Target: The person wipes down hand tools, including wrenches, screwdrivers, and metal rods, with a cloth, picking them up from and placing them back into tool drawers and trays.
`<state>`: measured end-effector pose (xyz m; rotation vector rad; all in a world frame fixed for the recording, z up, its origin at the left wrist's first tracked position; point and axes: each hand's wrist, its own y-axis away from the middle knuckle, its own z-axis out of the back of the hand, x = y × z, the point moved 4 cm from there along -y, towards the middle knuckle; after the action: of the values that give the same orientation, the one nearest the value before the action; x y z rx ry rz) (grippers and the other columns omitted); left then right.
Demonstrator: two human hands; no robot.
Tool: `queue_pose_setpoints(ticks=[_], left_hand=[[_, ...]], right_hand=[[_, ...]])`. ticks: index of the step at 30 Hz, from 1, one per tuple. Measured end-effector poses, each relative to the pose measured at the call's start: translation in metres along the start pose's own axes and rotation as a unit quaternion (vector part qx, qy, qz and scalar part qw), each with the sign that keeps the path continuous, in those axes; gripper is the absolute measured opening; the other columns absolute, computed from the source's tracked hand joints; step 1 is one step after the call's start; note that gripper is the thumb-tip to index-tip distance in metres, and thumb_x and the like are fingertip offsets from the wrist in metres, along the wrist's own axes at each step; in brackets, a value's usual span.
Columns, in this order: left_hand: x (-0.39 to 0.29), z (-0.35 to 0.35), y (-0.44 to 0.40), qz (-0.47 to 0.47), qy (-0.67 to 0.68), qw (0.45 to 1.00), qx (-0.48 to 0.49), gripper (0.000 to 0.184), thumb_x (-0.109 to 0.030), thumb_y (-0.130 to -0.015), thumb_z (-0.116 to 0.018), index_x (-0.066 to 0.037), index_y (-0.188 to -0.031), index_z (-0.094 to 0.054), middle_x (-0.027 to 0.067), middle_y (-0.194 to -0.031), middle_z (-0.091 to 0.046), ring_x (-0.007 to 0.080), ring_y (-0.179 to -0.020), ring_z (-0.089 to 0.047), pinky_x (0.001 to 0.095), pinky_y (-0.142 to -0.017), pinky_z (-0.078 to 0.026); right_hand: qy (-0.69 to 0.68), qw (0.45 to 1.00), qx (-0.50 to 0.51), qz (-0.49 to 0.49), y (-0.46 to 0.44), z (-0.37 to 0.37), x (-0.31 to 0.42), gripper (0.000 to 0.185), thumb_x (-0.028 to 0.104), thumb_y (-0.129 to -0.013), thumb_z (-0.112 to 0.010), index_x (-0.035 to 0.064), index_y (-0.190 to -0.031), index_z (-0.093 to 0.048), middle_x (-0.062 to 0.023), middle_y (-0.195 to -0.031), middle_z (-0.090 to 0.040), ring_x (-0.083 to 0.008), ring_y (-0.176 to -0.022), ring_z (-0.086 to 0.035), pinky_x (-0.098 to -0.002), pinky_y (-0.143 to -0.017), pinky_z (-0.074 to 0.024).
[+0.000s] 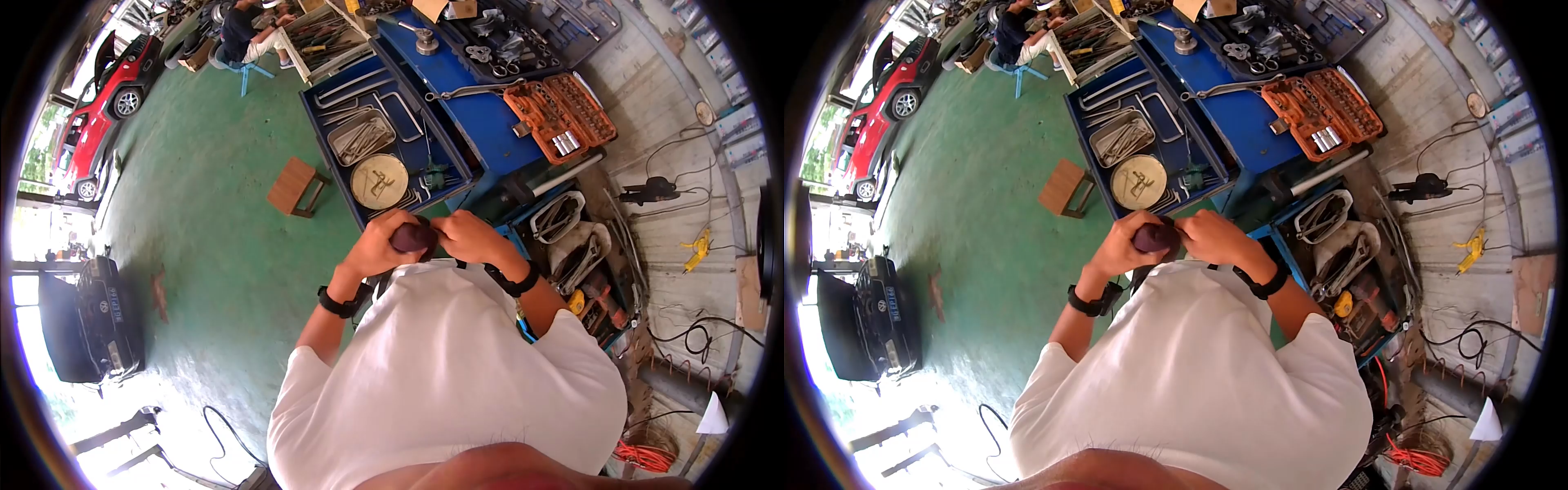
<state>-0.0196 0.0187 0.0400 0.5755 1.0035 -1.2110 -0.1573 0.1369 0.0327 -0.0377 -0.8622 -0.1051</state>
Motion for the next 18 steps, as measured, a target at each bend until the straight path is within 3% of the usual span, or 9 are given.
queue_pose_setpoints(ticks=[3,5,8,12,14,15,16,17,18], left_hand=[[-0.006,0.007,0.01,-0.043,-0.109,0.992,0.041,0.05,-0.019,-0.062,-0.087,-0.01,-0.104,-0.061,0.0083,-0.103,-0.064,0.031,-0.092,-0.064,0.0395,-0.077,-0.054],[-0.006,0.007,0.02,-0.076,-0.19,0.978,-0.031,0.051,-0.016,-0.058,-0.086,-0.012,-0.102,-0.06,0.0055,-0.1,-0.064,0.0303,-0.09,-0.064,0.039,-0.075,-0.055],[-0.006,0.005,0.027,-0.08,-0.218,0.971,-0.052,0.053,-0.016,-0.056,-0.087,-0.013,-0.101,-0.059,0.0042,-0.1,-0.065,0.0289,-0.087,-0.064,0.0392,-0.073,-0.056],[-0.017,0.014,0.036,-0.172,-0.139,0.971,-0.094,0.058,-0.018,-0.053,-0.09,-0.01,-0.101,-0.057,0.0076,-0.099,-0.065,0.0297,-0.085,-0.064,0.0402,-0.071,-0.055],[-0.004,0.017,0.05,-0.226,-0.044,0.956,-0.18,0.063,-0.02,-0.053,-0.091,-0.007,-0.103,-0.054,0.0133,-0.096,-0.064,0.0314,-0.08,-0.062,0.0403,-0.068,-0.053],[-0.001,0.017,0.052,-0.215,-0.016,0.94,-0.263,0.067,-0.019,-0.056,-0.089,-0.006,-0.109,-0.051,0.0147,-0.094,-0.06,0.0287,-0.085,-0.061,0.0378,-0.074,-0.051],[0.007,0.019,0.054,-0.137,0.022,0.932,-0.335,0.066,-0.02,-0.06,-0.086,-0.006,-0.112,-0.049,0.0137,-0.098,-0.058,0.0269,-0.09,-0.06,0.037,-0.079,-0.05],[0.015,0.021,0.058,-0.056,0.058,0.912,-0.402,0.065,-0.021,-0.063,-0.083,-0.006,-0.114,-0.047,0.0127,-0.101,-0.056,0.0251,-0.095,-0.059,0.0361,-0.084,-0.049],[0.016,0.023,0.055,-0.056,0.058,0.914,-0.397,0.065,-0.021,-0.063,-0.083,-0.006,-0.114,-0.047,0.0127,-0.101,-0.056,0.0251,-0.095,-0.059,0.0361,-0.084,-0.049]], right_hand=[[-0.027,1.0,-0.011,0.004,0.001,-0.002,0.002,0.027,0.02,-0.096,-0.054,-0.0006,-0.079,-0.061,-0.0262,-0.07,-0.061,-0.0456,-0.068,-0.059,-0.0522,-0.063,-0.0469],[-0.047,0.999,-0.021,0.004,0.002,-0.001,0.007,0.032,0.022,-0.098,-0.053,-0.0008,-0.078,-0.06,-0.0257,-0.068,-0.06,-0.0454,-0.066,-0.058,-0.0523,-0.061,-0.0454],[0.049,0.998,-0.026,0.01,0.005,0.007,0.024,0.034,0.025,-0.099,-0.054,0.0001,-0.076,-0.059,-0.0232,-0.063,-0.057,-0.0432,-0.061,-0.057,-0.0506,-0.056,-0.0434],[-0.002,0.997,-0.058,0.043,0.013,0.015,0.034,0.042,0.03,-0.102,-0.051,0.0019,-0.071,-0.059,-0.0212,-0.059,-0.052,-0.0391,-0.055,-0.053,-0.0454,-0.052,-0.0405],[-0.043,0.995,-0.065,0.059,0.02,0.019,0.035,0.046,0.033,-0.102,-0.05,0.0027,-0.069,-0.062,-0.0207,-0.056,-0.051,-0.036,-0.051,-0.053,-0.0436,-0.05,-0.0396],[-0.094,0.991,-0.09,0.014,0.022,0.026,0.032,0.051,0.036,-0.104,-0.047,0.0028,-0.068,-0.063,-0.0178,-0.054,-0.051,-0.0295,-0.047,-0.049,-0.0401,-0.049,-0.0372],[-0.146,0.982,-0.114,-0.03,0.023,0.032,0.027,0.057,0.039,-0.105,-0.044,0.0029,-0.066,-0.064,-0.0149,-0.051,-0.051,-0.023,-0.043,-0.046,-0.0367,-0.047,-0.0349],[-0.147,0.981,-0.119,-0.034,0.022,0.031,0.017,0.057,0.039,-0.105,-0.044,0.0029,-0.066,-0.064,-0.0149,-0.051,-0.051,-0.023,-0.043,-0.046,-0.0367,-0.047,-0.0349],[-0.257,0.95,-0.177,-0.011,0.02,0.033,0.01,0.06,0.039,-0.106,-0.042,0.0013,-0.063,-0.061,-0.0099,-0.05,-0.048,-0.0159,-0.044,-0.042,-0.0346,-0.046,-0.0327]])
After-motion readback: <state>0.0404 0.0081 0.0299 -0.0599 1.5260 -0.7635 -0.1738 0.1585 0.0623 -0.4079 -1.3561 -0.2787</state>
